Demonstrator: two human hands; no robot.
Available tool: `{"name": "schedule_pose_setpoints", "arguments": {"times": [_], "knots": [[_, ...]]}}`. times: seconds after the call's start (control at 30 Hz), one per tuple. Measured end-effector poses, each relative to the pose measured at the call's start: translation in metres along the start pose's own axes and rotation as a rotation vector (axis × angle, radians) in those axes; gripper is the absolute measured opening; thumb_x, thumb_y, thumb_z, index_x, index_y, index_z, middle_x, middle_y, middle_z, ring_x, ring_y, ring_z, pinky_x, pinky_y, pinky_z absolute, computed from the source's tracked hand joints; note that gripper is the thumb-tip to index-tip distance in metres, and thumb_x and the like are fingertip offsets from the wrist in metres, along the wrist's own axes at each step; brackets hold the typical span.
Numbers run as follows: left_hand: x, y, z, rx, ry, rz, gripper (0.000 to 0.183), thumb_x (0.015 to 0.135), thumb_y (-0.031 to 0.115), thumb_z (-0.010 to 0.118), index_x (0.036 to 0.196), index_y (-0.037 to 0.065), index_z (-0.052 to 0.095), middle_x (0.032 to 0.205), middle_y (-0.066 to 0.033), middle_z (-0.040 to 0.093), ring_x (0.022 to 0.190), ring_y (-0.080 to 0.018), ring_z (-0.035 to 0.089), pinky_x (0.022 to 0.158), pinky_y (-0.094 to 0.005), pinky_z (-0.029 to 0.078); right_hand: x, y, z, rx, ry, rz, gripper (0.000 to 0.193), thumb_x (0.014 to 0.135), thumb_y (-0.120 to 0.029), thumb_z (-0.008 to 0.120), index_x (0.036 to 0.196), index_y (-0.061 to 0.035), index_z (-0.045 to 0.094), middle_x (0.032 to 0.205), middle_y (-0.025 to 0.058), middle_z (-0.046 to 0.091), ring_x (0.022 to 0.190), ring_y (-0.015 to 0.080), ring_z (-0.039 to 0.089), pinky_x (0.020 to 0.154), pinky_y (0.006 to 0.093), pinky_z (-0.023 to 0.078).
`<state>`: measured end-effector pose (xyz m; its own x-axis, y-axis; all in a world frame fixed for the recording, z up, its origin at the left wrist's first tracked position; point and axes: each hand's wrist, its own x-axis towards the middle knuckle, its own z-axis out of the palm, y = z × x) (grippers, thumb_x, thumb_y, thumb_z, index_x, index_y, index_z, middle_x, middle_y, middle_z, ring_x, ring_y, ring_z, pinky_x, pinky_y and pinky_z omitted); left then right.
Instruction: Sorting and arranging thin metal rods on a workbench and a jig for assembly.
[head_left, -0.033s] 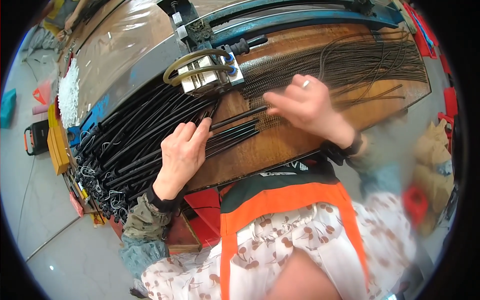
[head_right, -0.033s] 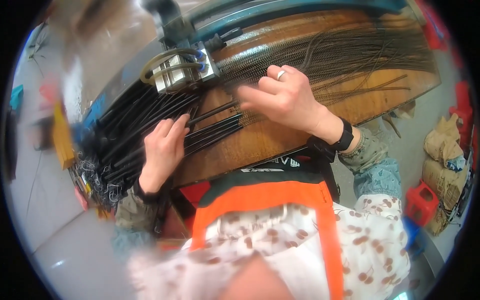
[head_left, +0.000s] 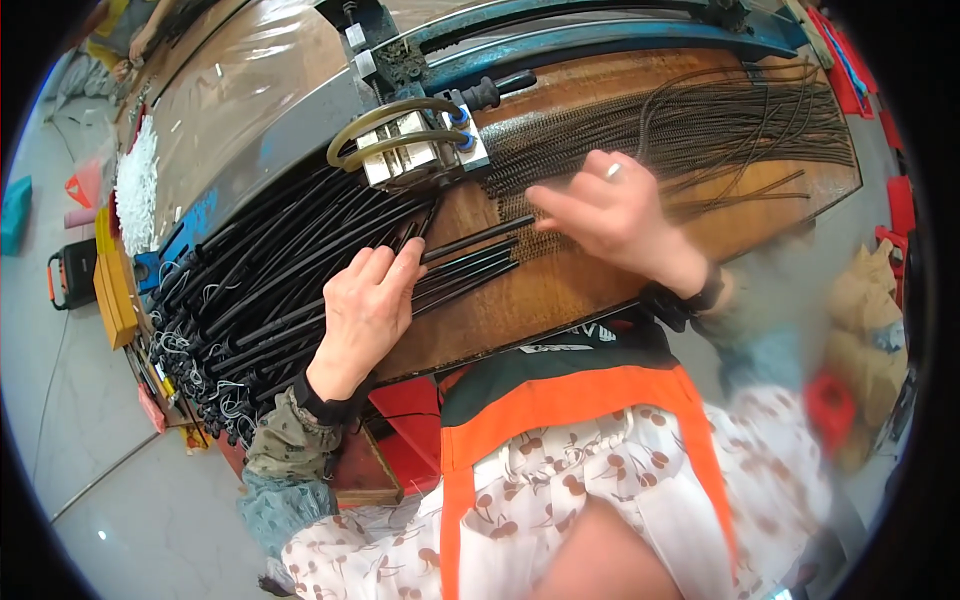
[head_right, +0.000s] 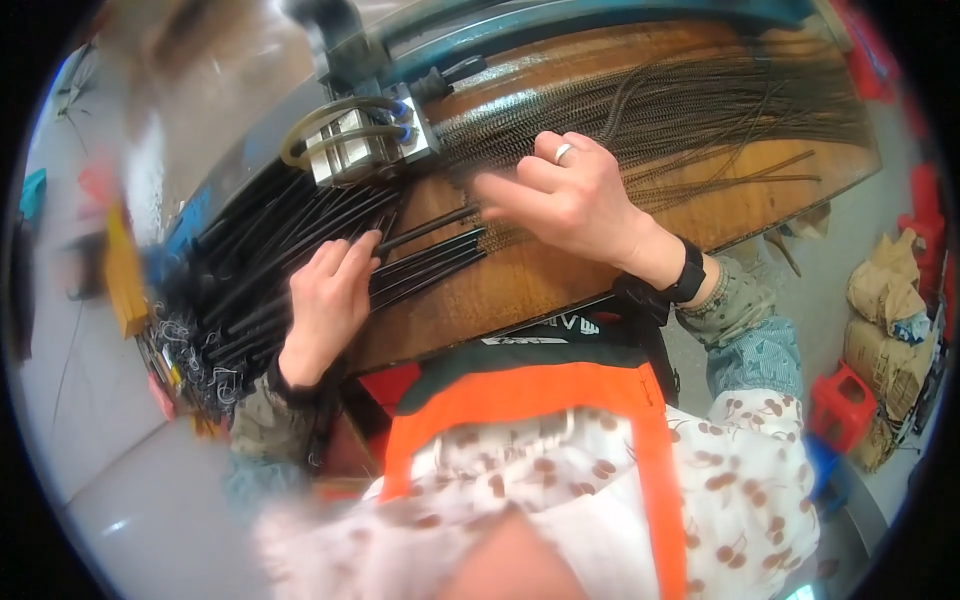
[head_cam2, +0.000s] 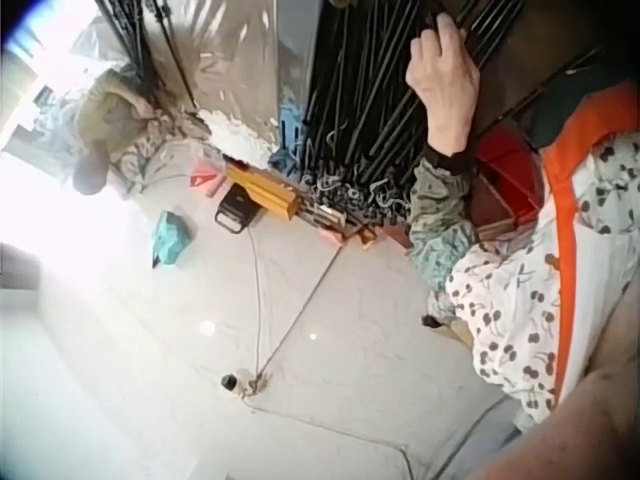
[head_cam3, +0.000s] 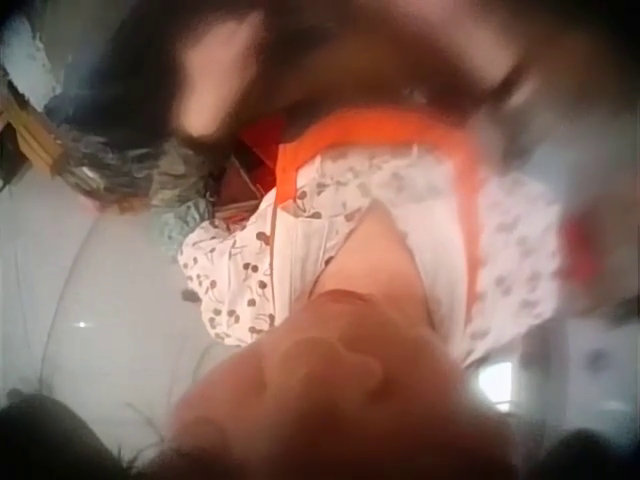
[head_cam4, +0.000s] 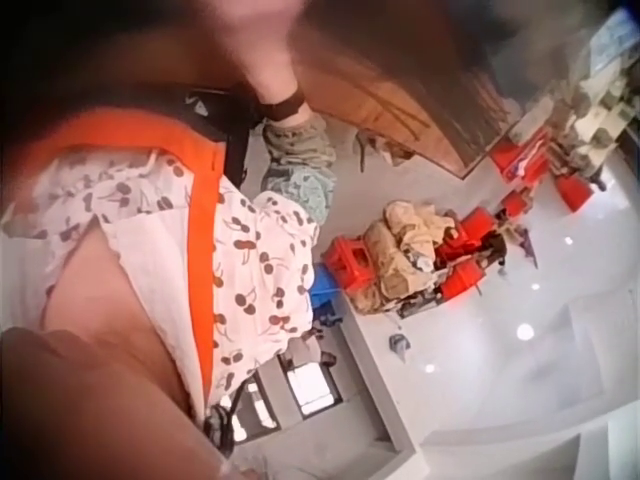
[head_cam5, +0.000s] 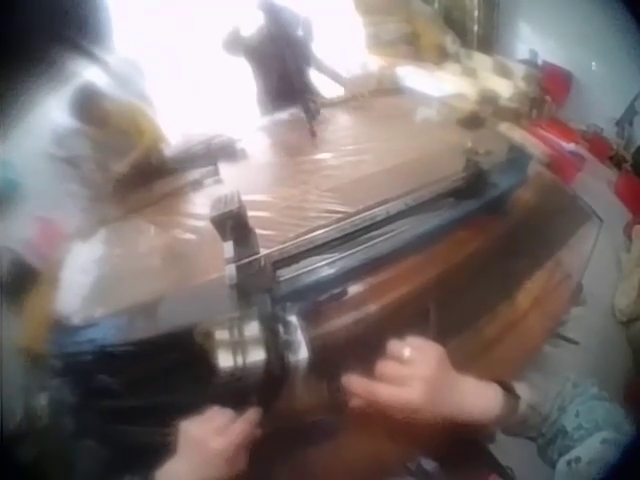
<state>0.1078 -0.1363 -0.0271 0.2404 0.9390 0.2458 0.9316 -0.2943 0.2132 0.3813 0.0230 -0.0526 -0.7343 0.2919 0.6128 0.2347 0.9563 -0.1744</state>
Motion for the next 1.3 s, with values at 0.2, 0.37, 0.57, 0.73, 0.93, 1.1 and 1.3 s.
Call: {"name": "schedule_pose_setpoints", "arguments": {"times": [0.2, 0.37, 0.57, 0.73, 0.93, 1.1, 1.3], "knots": [[0.005, 0.004, 0.011, -0.054, -0.098, 0.027, 0.029, 0.085, 0.014, 0.072, 0.113, 0.009, 0.065, 0.076, -0.0036, 0.052, 0.073, -0.0210, 0.056, 0.064, -0.0342, 0.045, 0.003, -0.012, 0.018, 0.190, -0.118, -0.098, 0.043, 0.075, -0.021, 0.081, 0.114, -0.0066, 0.070, 0.072, 0.0032, 0.052, 0.067, 0.0213, 0.052, 0.057, 0.0360, 0.046], [0.006, -0.031, 0.019, 0.083, 0.068, -0.186, 0.016, 0.087, 0.017, 0.072, 0.099, 0.011, 0.065, 0.091, -0.0042, 0.059, 0.087, -0.0254, 0.057, 0.074, -0.0387, 0.043, -0.007, -0.008, 0.027, 0.493, -0.150, 0.218, 0.033, 0.083, -0.008, 0.075, 0.114, -0.0008, 0.066, 0.087, 0.0118, 0.064, 0.080, 0.0308, 0.060, 0.068, 0.0395, 0.050], [0.010, -0.046, 0.014, 0.239, -0.261, -0.254, 0.024, 0.079, 0.014, 0.076, 0.095, 0.010, 0.059, 0.092, -0.0064, 0.058, 0.092, -0.0262, 0.057, 0.075, -0.0398, 0.046, -0.013, -0.012, 0.033, 0.534, -0.179, 0.259, 0.016, 0.084, -0.004, 0.073, 0.099, -0.0019, 0.068, 0.087, 0.0124, 0.065, 0.082, 0.0305, 0.063, 0.069, 0.0398, 0.051], [0.000, -0.049, 0.021, 0.315, -0.202, -0.141, 0.019, 0.080, 0.010, 0.070, 0.094, 0.008, 0.058, 0.090, -0.0080, 0.055, 0.089, -0.0254, 0.056, 0.073, -0.0372, 0.048, -0.016, -0.016, 0.033, 0.553, -0.215, 0.290, 0.012, 0.084, -0.005, 0.073, 0.095, -0.0026, 0.068, 0.084, 0.0120, 0.065, 0.081, 0.0304, 0.063, 0.069, 0.0396, 0.051], [-0.007, -0.048, 0.018, 0.391, -0.170, -0.027, 0.014, 0.081, 0.006, 0.063, 0.094, 0.007, 0.057, 0.087, -0.0070, 0.052, 0.086, -0.0240, 0.055, 0.070, -0.0351, 0.049, -0.013, -0.016, 0.030, 0.443, -0.155, 0.231, 0.012, 0.084, -0.008, 0.074, 0.094, -0.0042, 0.070, 0.082, 0.0114, 0.065, 0.077, 0.0291, 0.063, 0.067, 0.0391, 0.051], [0.009, -0.008, 0.001, -0.056, -0.079, 0.014, 0.037, 0.080, 0.001, 0.068, 0.116, 0.004, 0.062, 0.087, -0.0086, 0.052, 0.083, -0.0263, 0.057, 0.065, -0.0384, 0.052, -0.005, -0.015, 0.033, 0.418, -0.131, 0.287, 0.017, 0.081, -0.020, 0.079, 0.094, -0.0092, 0.073, 0.071, 0.0067, 0.062, 0.067, 0.0267, 0.059, 0.062, 0.0376, 0.050], [0.026, 0.021, 0.009, -0.017, -0.083, 0.001, 0.029, 0.088, 0.015, 0.071, 0.116, 0.010, 0.065, 0.073, -0.0042, 0.051, 0.066, -0.0210, 0.060, 0.053, -0.0348, 0.050, -0.007, -0.013, 0.032, 0.402, -0.038, 0.219, 0.026, 0.079, -0.029, 0.079, 0.094, -0.0082, 0.073, 0.070, 0.0051, 0.060, 0.067, 0.0250, 0.057, 0.060, 0.0370, 0.047]]}}
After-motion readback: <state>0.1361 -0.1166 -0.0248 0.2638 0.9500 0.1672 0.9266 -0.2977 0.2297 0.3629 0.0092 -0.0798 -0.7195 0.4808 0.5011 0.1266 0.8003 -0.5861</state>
